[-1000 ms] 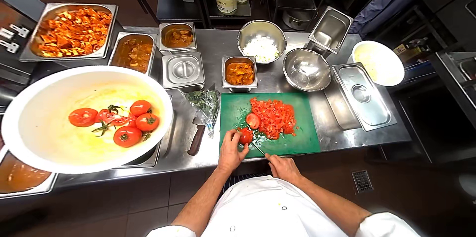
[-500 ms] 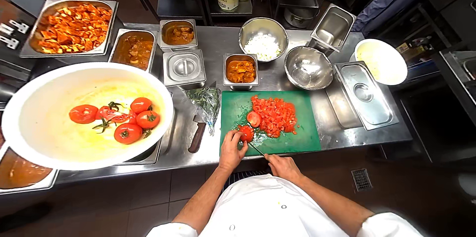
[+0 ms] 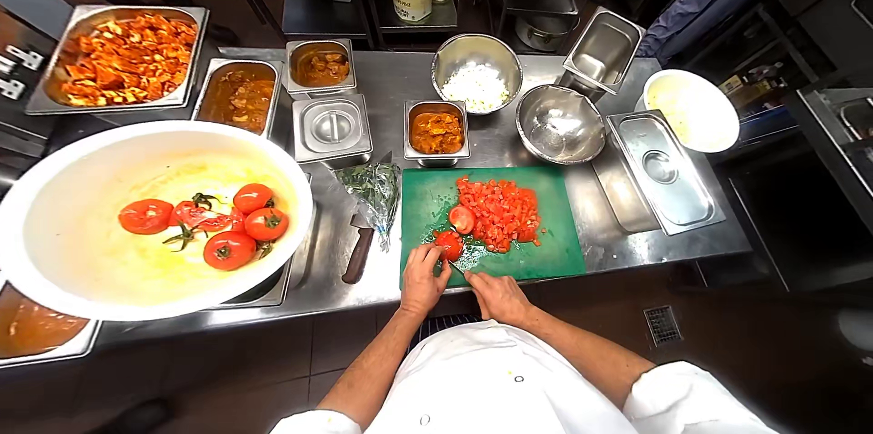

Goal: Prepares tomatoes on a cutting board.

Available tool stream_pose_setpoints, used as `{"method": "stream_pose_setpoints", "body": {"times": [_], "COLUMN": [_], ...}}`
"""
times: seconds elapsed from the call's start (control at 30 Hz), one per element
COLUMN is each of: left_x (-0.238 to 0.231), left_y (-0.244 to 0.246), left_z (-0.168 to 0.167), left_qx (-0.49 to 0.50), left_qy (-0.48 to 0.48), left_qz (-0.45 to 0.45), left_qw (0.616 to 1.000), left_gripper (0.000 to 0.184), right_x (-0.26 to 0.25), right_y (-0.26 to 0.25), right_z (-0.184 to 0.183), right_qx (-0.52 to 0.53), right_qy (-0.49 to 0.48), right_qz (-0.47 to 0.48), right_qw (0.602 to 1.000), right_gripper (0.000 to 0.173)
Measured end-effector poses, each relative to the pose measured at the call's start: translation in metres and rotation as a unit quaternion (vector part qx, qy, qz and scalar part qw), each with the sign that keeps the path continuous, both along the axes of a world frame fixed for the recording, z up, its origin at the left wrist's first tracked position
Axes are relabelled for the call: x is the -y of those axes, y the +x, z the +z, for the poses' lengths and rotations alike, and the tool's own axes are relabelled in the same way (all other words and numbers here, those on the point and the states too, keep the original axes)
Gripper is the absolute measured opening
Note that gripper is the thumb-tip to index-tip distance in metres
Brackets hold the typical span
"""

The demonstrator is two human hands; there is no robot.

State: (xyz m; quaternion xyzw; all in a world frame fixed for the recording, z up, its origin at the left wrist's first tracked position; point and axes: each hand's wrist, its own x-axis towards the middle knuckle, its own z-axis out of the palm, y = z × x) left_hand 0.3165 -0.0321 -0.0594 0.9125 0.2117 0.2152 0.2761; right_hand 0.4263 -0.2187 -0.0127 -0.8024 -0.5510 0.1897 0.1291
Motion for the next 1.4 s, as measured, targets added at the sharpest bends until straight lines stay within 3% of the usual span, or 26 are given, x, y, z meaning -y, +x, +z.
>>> {"method": "stream_pose_setpoints", "body": {"times": [0.17, 0.27, 0.43, 0.67, 0.8, 0.83, 0.93, 0.97, 1.07, 1.27, 1.33, 1.4], "left_x": [-0.006, -0.011, -0.013, -0.013, -0.021, -0.026, -0.034, -0.037, -0.044, -0.045, -0.037, -0.031], "left_y": [0.009, 0.006, 0.002, 0.012, 0.041, 0.054, 0.098, 0.114, 0.141, 0.084, 0.053, 0.03], "left_z": [0.009, 0.014, 0.009, 0.013, 0.042, 0.054, 0.081, 0.083, 0.084, 0.106, 0.086, 0.054], "left_qx": [-0.084, -0.109, -0.106, -0.126, -0.118, -0.122, -0.241, -0.284, -0.344, -0.116, -0.079, -0.106], "left_qy": [0.011, -0.003, 0.026, 0.004, -0.082, -0.087, -0.108, -0.108, -0.094, -0.166, -0.16, -0.113], "left_qz": [-0.026, -0.037, -0.056, -0.023, 0.042, 0.055, 0.046, 0.035, 0.021, 0.082, 0.097, 0.094], "left_qw": [0.996, 0.993, 0.992, 0.992, 0.989, 0.987, 0.963, 0.952, 0.934, 0.976, 0.979, 0.983], "left_gripper": [0.021, 0.031, 0.019, 0.02, 0.024, 0.031, 0.082, 0.091, 0.078, 0.066, 0.068, 0.068], "right_x": [-0.009, -0.013, -0.036, 0.05, 0.051, 0.036, -0.015, -0.03, -0.053, -0.045, -0.043, -0.038], "right_y": [0.013, 0.01, 0.003, 0.015, 0.011, 0.008, -0.002, -0.002, 0.004, 0.024, 0.029, 0.037], "right_z": [-0.003, 0.002, 0.002, 0.009, 0.007, 0.008, 0.01, 0.007, 0.003, 0.016, 0.019, 0.02], "right_qx": [0.086, 0.085, 0.027, 0.016, 0.052, 0.054, 0.013, 0.008, 0.026, 0.029, 0.034, 0.036], "right_qy": [0.029, 0.048, 0.006, -0.021, 0.059, 0.068, 0.011, -0.005, -0.028, -0.042, -0.019, 0.014], "right_qz": [-0.069, -0.067, -0.035, 0.009, 0.015, 0.024, 0.047, 0.042, -0.008, -0.148, -0.192, -0.232], "right_qw": [0.993, 0.993, 0.999, 1.0, 0.997, 0.996, 0.999, 0.999, 0.999, 0.988, 0.981, 0.972], "right_gripper": [0.039, 0.037, 0.038, 0.035, 0.032, 0.032, 0.037, 0.039, 0.04, 0.038, 0.037, 0.038]}}
